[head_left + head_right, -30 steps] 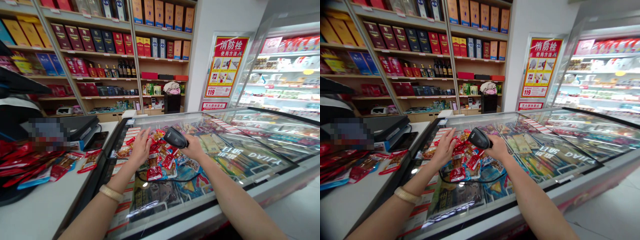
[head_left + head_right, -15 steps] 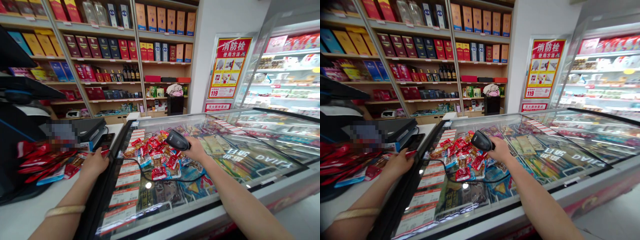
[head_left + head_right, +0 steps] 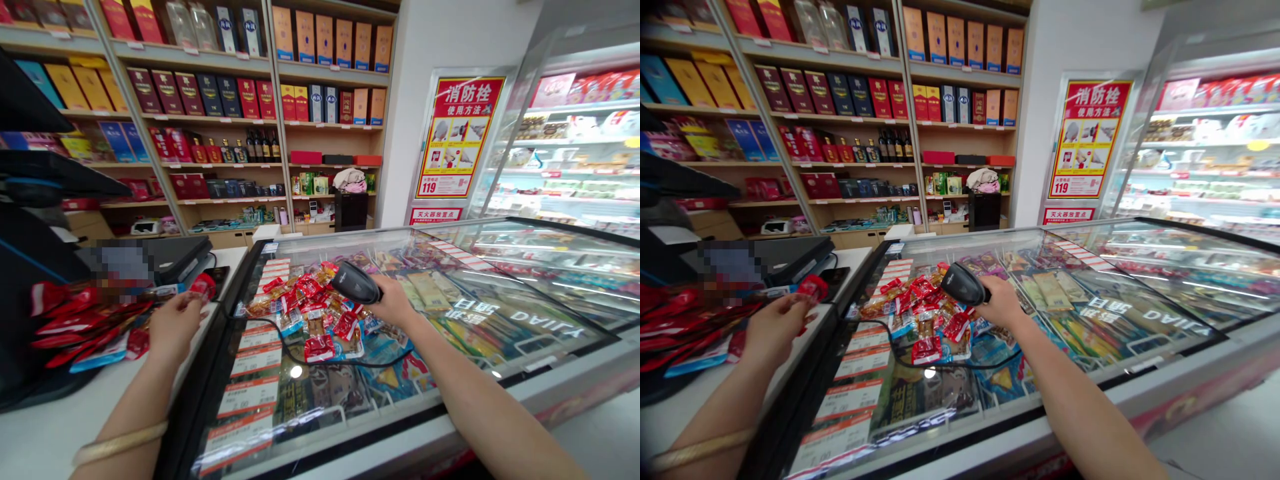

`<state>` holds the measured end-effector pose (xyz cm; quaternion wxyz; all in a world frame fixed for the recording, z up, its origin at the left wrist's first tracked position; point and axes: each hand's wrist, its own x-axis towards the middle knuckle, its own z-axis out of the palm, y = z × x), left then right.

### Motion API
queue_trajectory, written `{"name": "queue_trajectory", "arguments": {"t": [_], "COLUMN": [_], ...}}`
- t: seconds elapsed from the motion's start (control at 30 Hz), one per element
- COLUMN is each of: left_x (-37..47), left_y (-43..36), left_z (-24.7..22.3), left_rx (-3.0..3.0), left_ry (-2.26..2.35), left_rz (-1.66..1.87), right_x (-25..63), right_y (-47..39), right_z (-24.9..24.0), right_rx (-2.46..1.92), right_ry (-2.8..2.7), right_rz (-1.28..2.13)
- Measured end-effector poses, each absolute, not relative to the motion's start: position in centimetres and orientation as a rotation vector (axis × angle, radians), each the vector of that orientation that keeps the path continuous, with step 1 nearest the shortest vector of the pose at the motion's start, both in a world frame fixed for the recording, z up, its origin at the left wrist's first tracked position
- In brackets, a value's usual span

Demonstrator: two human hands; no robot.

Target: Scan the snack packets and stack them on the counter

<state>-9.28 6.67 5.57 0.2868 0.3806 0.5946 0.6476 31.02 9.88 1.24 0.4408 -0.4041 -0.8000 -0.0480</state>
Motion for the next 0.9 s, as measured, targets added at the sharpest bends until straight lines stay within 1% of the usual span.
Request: {"name": "queue_trajectory", "arguments": {"t": [0.07, 0.2, 0.33, 0.43, 0.57, 0.77, 0.9], "left_x": [-7.1, -2.8, -0.3, 0.3, 0.3, 0.6, 0.8], "left_y": [6.8, 6.6, 6.3, 6.2, 5.9, 5.1, 4.5], "left_z": [6.3, 7.4, 6.7, 5.8, 5.3, 5.4, 5.4], "left_rx": [0.850, 0.514, 0.576, 0.568, 0.397, 0.262, 0.261], "left_ry": [1.432, 1.103, 1.028, 0.973, 0.832, 0.467, 0.421], "left_rz": [1.736, 1.575, 1.593, 1.585, 1.543, 1.444, 1.411], "right_x": [30.9, 30.7, 30.4, 30.1, 29.8, 29.4, 29.0], "right_y": [9.8, 9.5, 9.0, 8.8, 8.6, 8.3, 7.8], "right_z": [1.4, 1.8, 2.1, 2.1, 2.1, 2.1, 2.4], "right_rx": [-0.967, -0.919, -0.877, -0.853, -0.788, -0.727, -0.707], "right_ry": [-1.990, -2.000, -2.035, -2.064, -2.073, -2.108, -2.124], "right_rz": [-0.115, -0.120, -0.113, -0.104, -0.092, -0.051, -0.046]}}
